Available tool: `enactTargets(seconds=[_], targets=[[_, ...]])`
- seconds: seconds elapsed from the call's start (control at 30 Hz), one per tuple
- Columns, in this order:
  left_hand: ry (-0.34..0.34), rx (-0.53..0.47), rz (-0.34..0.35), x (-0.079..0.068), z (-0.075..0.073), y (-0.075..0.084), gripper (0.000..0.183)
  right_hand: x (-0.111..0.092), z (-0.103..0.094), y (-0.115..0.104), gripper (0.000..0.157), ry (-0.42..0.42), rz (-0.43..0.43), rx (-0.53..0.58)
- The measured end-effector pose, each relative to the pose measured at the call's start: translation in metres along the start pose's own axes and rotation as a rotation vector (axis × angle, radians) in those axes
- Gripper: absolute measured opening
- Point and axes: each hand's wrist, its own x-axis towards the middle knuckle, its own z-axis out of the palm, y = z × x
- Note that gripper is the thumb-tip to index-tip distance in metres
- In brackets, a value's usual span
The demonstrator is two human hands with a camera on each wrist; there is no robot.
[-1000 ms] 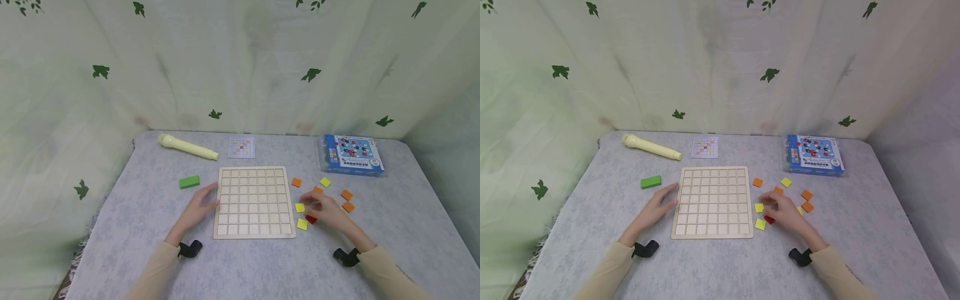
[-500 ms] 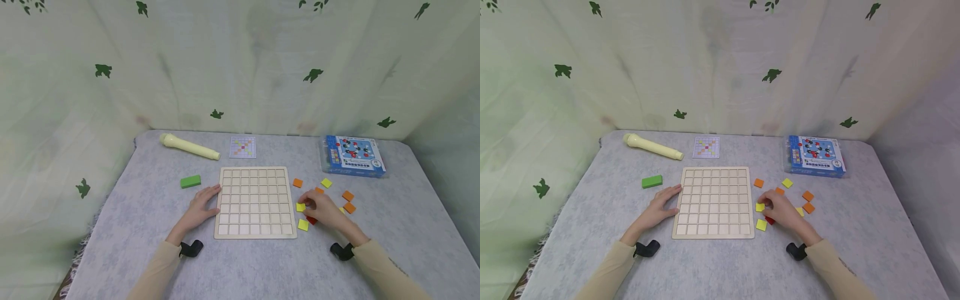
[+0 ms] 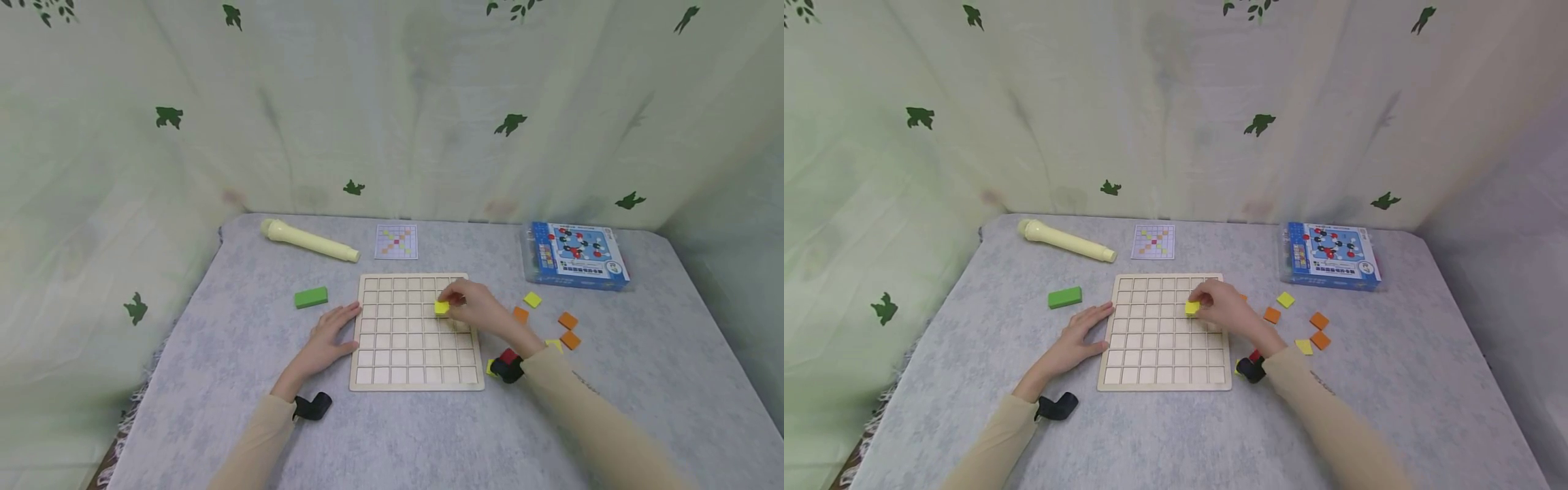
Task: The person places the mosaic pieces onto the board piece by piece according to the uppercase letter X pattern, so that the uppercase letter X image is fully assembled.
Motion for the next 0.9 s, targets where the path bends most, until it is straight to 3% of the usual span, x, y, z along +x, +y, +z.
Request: enactTargets(seconds=[0.23, 0.4, 0.67, 0.9], targets=[[-0.01, -0.003, -0.007, 0.0, -0.001, 0.001, 0.065, 0.053, 0.025, -0.015, 0.02, -0.063, 0.004, -0.022], [-0.012, -0.006, -0.014, 0.001, -0.001, 0.002, 0.065, 0.078, 0.045, -0.021, 0.019, -0.092, -0.002, -0.047], [-0.015, -0.008, -0.022, 0.001, -0.001, 0.001, 0.066, 0.094, 0.065, -0.034, 0.02, -0.111, 0.006, -0.135], [-0.016, -0.012, -0.028, 0.001, -0.001, 0.002, 0.066, 0.095, 0.066, -0.035, 0.023, -0.107, 0.01, -0.15]])
